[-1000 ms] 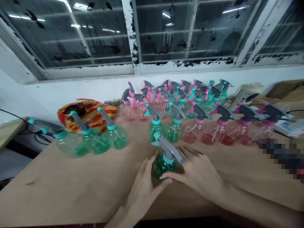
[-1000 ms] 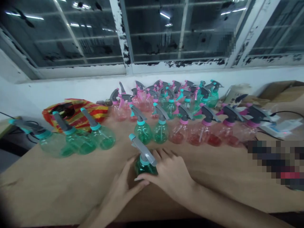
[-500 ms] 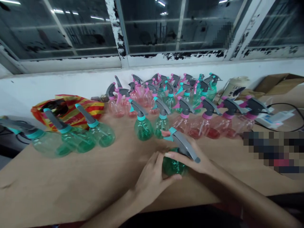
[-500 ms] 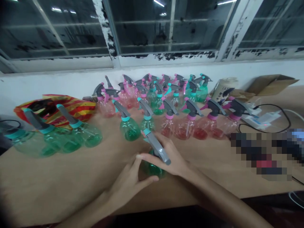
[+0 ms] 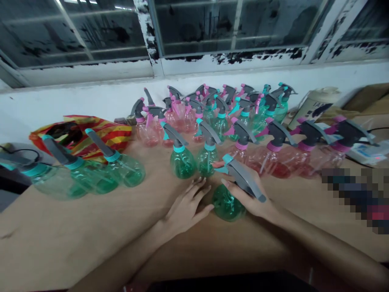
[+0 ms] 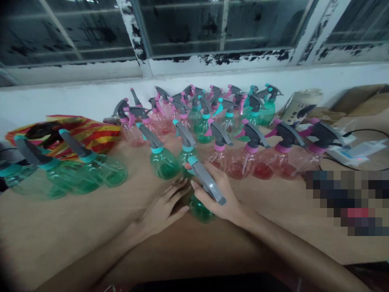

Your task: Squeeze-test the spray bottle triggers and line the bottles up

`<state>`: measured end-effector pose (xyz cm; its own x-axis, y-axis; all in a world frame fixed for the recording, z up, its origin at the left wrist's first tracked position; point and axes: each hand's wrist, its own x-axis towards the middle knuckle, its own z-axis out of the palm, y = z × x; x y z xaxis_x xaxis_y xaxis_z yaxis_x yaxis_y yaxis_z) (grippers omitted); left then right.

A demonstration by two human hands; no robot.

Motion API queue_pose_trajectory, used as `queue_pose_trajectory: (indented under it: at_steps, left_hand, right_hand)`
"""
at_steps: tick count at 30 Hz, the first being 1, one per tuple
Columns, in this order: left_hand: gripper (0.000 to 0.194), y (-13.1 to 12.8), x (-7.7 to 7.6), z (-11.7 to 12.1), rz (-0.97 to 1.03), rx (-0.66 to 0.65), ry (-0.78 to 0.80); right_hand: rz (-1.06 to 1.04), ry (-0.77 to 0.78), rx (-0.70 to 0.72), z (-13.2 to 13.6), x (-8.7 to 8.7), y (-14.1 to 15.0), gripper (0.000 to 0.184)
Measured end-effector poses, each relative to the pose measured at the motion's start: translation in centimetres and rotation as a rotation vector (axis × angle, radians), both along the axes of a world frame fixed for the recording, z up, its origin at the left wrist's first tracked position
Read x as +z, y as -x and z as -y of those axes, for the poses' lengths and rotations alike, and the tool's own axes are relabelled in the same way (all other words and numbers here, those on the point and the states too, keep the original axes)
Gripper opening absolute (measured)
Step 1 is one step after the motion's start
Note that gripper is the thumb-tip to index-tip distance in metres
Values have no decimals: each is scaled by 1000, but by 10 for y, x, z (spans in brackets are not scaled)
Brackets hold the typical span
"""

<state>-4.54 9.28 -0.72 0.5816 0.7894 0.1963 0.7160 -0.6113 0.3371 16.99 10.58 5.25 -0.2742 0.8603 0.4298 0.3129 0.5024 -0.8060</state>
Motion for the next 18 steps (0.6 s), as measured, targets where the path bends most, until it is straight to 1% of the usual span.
queue_pose_trajectory:
  at_steps: [3,11,15,18]
  left_hand:
    - [51,-1,1,2,-19,8,19]
    - [56,-2,-3,3,-59,6,5]
    - [52,-2,0,4,-89,13,-19]
    - [47,-2,2,7,-123,14,-40]
  right_hand:
    - [-14,34,-1,-3,-3,-1,28]
    - [-44,-22,85,-8,1,-1,30]
    - [-21,-46,85,-12,2,2,30]
    - [-19,-33,87,-15,3,4,29]
